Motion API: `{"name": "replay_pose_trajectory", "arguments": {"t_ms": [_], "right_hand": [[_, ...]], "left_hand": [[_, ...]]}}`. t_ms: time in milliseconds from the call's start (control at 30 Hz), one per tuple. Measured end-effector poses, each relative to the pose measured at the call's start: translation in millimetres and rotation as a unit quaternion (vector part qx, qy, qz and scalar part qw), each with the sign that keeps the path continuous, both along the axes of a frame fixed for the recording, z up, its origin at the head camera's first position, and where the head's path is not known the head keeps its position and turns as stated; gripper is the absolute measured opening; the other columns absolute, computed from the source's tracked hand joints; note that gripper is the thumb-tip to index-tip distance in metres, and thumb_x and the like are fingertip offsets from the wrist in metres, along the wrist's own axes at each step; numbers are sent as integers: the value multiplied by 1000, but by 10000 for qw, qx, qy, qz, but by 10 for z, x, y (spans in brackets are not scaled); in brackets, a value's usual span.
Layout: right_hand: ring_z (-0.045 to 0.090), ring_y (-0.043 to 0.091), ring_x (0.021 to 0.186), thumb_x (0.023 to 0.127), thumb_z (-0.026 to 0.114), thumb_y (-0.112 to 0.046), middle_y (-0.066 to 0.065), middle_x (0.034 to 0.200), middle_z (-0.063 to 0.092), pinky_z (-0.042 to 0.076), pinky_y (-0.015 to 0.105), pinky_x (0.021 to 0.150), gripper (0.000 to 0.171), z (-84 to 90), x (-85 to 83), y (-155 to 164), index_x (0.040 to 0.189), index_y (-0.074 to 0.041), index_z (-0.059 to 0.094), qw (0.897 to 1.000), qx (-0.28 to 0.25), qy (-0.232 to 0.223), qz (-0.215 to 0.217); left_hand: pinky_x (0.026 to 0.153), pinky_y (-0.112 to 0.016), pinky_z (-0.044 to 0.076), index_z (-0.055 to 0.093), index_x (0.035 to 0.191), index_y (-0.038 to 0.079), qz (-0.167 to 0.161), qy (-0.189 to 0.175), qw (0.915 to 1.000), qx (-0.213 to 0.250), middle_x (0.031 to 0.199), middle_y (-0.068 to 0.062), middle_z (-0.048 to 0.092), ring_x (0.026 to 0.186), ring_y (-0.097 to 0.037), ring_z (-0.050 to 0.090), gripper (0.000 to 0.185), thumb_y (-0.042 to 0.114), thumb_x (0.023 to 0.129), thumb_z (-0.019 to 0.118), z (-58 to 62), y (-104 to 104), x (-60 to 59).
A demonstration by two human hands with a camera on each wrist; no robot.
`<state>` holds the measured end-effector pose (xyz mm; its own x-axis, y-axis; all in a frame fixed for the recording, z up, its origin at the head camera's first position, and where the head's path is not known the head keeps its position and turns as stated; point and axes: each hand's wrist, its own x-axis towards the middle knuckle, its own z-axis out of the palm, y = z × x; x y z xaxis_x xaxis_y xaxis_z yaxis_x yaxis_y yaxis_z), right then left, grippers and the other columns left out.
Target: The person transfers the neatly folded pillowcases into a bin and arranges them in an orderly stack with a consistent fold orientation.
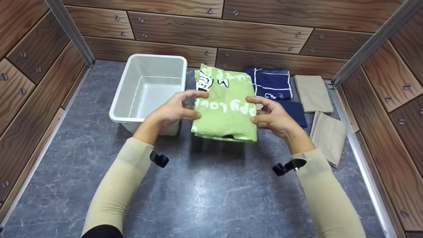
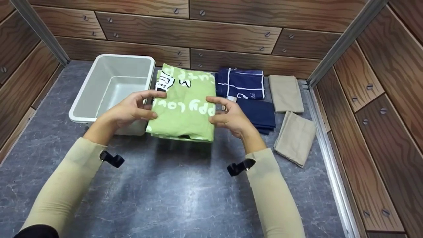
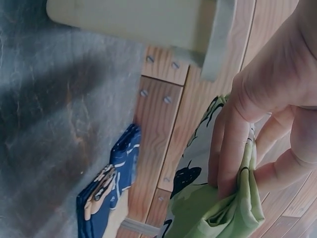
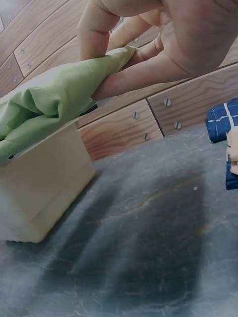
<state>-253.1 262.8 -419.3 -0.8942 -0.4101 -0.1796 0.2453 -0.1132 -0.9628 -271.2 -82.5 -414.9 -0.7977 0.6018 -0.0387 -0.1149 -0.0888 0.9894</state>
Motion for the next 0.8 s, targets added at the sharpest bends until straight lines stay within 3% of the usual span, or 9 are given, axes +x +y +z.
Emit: {"name": "replay_pose_trajectory", "arguments": {"t_ms": [100, 233, 300, 433, 667, 800], "right_hand": [[70, 25, 97, 82, 63, 22, 17, 122, 59, 62, 38, 78, 70, 49, -34, -49, 145, -6, 48, 10000, -86, 2, -27], [70, 21, 93, 82, 63, 21, 16, 115, 65, 62, 32, 72, 70, 109, -85, -123, 144, -7, 48, 10000, -67, 60, 28], [68, 18, 86, 82, 63, 21, 15, 111, 66, 60, 25, 64, 71, 139, -108, -168, 145, -8, 48, 9999, -17, 98, 68], [64, 14, 76, 81, 63, 22, 16, 109, 66, 51, 19, 53, 72, 186, -159, -275, 146, -8, 47, 9999, 81, 113, 90], [70, 23, 93, 81, 64, 21, 19, 113, 66, 62, 33, 72, 73, 283, -265, -478, 147, -6, 46, 9994, 298, 126, 111], [70, 24, 94, 81, 64, 20, 19, 114, 65, 62, 36, 74, 72, 326, -319, -572, 146, -7, 48, 9994, 292, 100, 152]], "left_hand": [[51, -19, 48, 50, 143, 4, 54, -83, 9999, 121, 127, -10, 56, 58, -9, 53, 69, -19, 79, 66, 29, -44, -10], [57, -22, 55, 49, 143, 4, 150, -125, 9998, 70, 131, -10, 53, 69, -12, 62, 70, -19, 79, 66, 80, -108, -18], [62, -24, 59, 49, 144, 4, 171, -121, 9998, 7, 143, -7, 45, 78, -15, 66, 70, -19, 80, 65, 110, -150, -24], [68, -30, 61, 48, 145, 6, 224, -233, 9995, -54, 141, -16, 48, 89, -21, 69, 70, -18, 81, 64, 165, -248, -34], [76, -40, 62, 45, 146, 5, 391, -255, 9989, -51, 130, -20, 54, 95, -26, 70, 71, -20, 81, 62, 219, -419, -76], [75, -39, 62, 45, 146, 5, 458, -224, 9986, -134, 130, -18, 53, 95, -25, 70, 71, -19, 82, 62, 258, -518, -86]]}}
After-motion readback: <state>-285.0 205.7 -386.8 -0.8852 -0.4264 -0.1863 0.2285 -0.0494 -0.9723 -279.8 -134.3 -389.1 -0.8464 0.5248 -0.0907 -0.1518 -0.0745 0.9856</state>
